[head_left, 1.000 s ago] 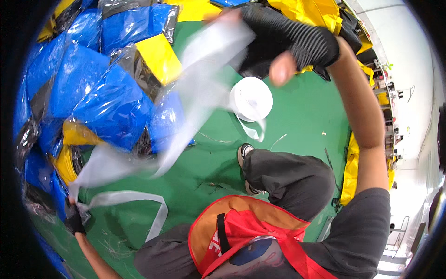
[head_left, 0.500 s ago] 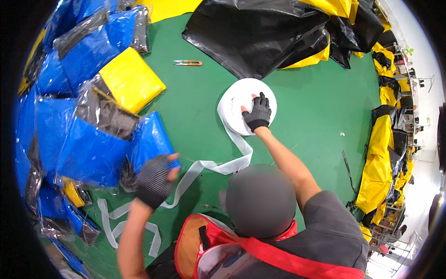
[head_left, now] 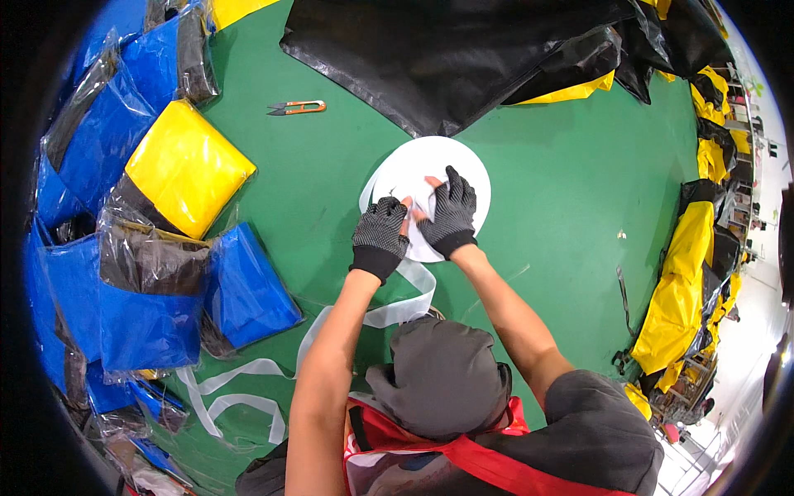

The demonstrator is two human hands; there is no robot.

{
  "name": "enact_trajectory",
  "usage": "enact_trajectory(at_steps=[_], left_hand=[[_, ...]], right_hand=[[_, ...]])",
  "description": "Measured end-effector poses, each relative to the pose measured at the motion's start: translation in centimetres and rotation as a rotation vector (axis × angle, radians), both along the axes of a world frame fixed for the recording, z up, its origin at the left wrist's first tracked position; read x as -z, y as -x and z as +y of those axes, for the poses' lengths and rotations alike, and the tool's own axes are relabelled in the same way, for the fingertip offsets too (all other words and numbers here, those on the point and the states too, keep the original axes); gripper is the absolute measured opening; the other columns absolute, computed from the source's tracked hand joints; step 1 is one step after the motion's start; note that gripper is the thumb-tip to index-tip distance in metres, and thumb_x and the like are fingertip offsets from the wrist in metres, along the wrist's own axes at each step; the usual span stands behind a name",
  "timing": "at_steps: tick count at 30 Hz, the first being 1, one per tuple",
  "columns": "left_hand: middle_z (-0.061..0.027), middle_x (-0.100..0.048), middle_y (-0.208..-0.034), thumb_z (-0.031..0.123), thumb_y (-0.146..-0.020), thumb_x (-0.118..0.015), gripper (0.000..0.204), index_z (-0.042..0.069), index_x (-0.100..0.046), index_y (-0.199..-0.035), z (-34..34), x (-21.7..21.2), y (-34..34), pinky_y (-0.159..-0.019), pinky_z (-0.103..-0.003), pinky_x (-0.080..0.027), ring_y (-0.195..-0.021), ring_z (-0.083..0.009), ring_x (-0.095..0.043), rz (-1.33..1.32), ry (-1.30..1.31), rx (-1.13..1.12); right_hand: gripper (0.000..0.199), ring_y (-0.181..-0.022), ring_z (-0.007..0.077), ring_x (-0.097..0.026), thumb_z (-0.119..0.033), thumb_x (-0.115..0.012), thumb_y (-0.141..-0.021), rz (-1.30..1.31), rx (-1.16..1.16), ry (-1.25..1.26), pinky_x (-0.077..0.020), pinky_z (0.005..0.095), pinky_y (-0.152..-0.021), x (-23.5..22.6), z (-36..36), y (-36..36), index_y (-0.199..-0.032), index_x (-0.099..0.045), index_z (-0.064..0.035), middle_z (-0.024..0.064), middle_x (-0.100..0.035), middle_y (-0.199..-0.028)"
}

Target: The person folds blue and yellow fabric items, places them into clear plastic bags, and secures the bags with white straps. The person handles the items one at a time, folds them, inserts them into bags, and ties the bags shut.

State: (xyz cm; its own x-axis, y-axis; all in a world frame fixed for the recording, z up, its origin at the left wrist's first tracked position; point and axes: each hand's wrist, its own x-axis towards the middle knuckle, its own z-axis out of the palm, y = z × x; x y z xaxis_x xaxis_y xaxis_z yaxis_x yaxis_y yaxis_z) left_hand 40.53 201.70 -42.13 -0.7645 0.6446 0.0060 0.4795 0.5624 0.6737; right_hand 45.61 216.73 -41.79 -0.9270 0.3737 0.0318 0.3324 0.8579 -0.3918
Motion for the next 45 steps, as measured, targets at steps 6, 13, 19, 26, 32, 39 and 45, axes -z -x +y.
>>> enact_trajectory(at_steps=[6, 13, 19, 26, 32, 39, 45], left_hand=[[-0.0143, -0.059, -0.095, 0.021, -0.082, -0.056, 0.044, 0.017, -0.054, -0.126, 2.3, -1.1, 0.5, -0.068, -0.043, -0.047, -0.083, -0.0313, -0.058, 0.056, 0.204, 0.021], [-0.0119, -0.056, -0.094, 0.024, -0.081, -0.056, 0.039, 0.013, -0.057, -0.118, 3.2, -0.6, 1.0, -0.069, -0.041, -0.045, -0.088, -0.0290, -0.057, 0.041, 0.381, 0.098], [-0.0152, -0.055, -0.101, 0.017, -0.080, -0.055, 0.041, 0.001, -0.053, -0.118, 1.9, -0.8, 0.9, -0.074, -0.045, -0.044, -0.091, -0.0320, -0.054, -0.004, 0.217, 0.091], [-0.0236, -0.057, -0.108, 0.018, -0.086, -0.052, 0.042, 0.002, -0.051, -0.125, -13.2, -3.8, -6.2, -0.088, -0.045, -0.043, -0.098, -0.0390, -0.054, -0.097, 0.080, -0.315], [-0.0242, -0.055, -0.117, 0.023, -0.087, -0.050, 0.048, 0.000, -0.045, -0.129, -16.4, -3.1, -10.4, -0.091, -0.044, -0.043, -0.104, -0.0382, -0.055, -0.416, 0.096, -0.414], [-0.0240, -0.048, -0.123, 0.031, -0.089, -0.041, 0.046, 0.000, -0.047, -0.123, 2.6, 8.2, -11.2, -0.101, -0.042, -0.033, -0.114, -0.0389, -0.045, -0.622, -0.682, -0.252], [-0.0280, -0.050, -0.125, 0.029, -0.084, -0.047, 0.068, -0.002, -0.027, -0.141, 9.0, 0.9, -6.4, -0.096, -0.041, -0.040, -0.115, -0.0349, -0.051, -0.872, -0.226, 0.200]], right_hand=[[0.052, -0.105, 0.0376, -0.047, -0.032, -0.067, -0.066, 0.044, -0.134, -0.147, -0.0380, 0.0488, -0.086, 0.6, 1.1, -0.9, -0.112, -0.058, -0.0096, 0.0194, -0.049, -0.119], [0.037, -0.089, 0.0336, -0.053, -0.031, -0.064, -0.066, -0.180, -0.316, -0.256, -0.0418, 0.0458, -0.073, 0.1, 1.3, 0.8, -0.098, -0.062, -0.0122, 0.0155, -0.054, -0.105], [0.030, -0.084, 0.0297, -0.053, -0.031, -0.064, -0.068, -0.244, -0.401, -0.202, -0.0402, 0.0423, -0.074, -1.1, 1.0, 2.9, -0.091, -0.062, -0.0120, 0.0122, -0.054, -0.091], [0.086, -0.132, 0.0477, -0.024, -0.062, -0.057, -0.073, -0.167, -0.461, -0.263, -0.0135, 0.0626, -0.105, -1.5, -0.4, 2.7, -0.135, -0.040, -0.0046, 0.0234, -0.033, -0.141], [0.085, -0.132, 0.0458, -0.026, -0.059, -0.053, -0.078, -0.225, -0.593, -0.228, -0.0190, 0.0623, -0.102, -0.3, -0.6, 3.6, -0.137, -0.035, -0.0005, 0.0266, -0.032, -0.141], [0.087, -0.137, 0.0376, -0.021, -0.047, -0.057, -0.076, -0.263, -0.500, -0.315, -0.0139, 0.0481, -0.111, 3.6, 3.0, 2.5, -0.143, -0.024, -0.0023, 0.0208, -0.024, -0.148], [0.063, -0.137, 0.0339, -0.024, -0.024, -0.048, -0.088, -0.238, -0.491, -0.658, -0.0182, 0.0507, -0.110, 3.2, 17.2, 2.1, -0.144, -0.026, -0.0071, 0.0157, -0.027, -0.148]])
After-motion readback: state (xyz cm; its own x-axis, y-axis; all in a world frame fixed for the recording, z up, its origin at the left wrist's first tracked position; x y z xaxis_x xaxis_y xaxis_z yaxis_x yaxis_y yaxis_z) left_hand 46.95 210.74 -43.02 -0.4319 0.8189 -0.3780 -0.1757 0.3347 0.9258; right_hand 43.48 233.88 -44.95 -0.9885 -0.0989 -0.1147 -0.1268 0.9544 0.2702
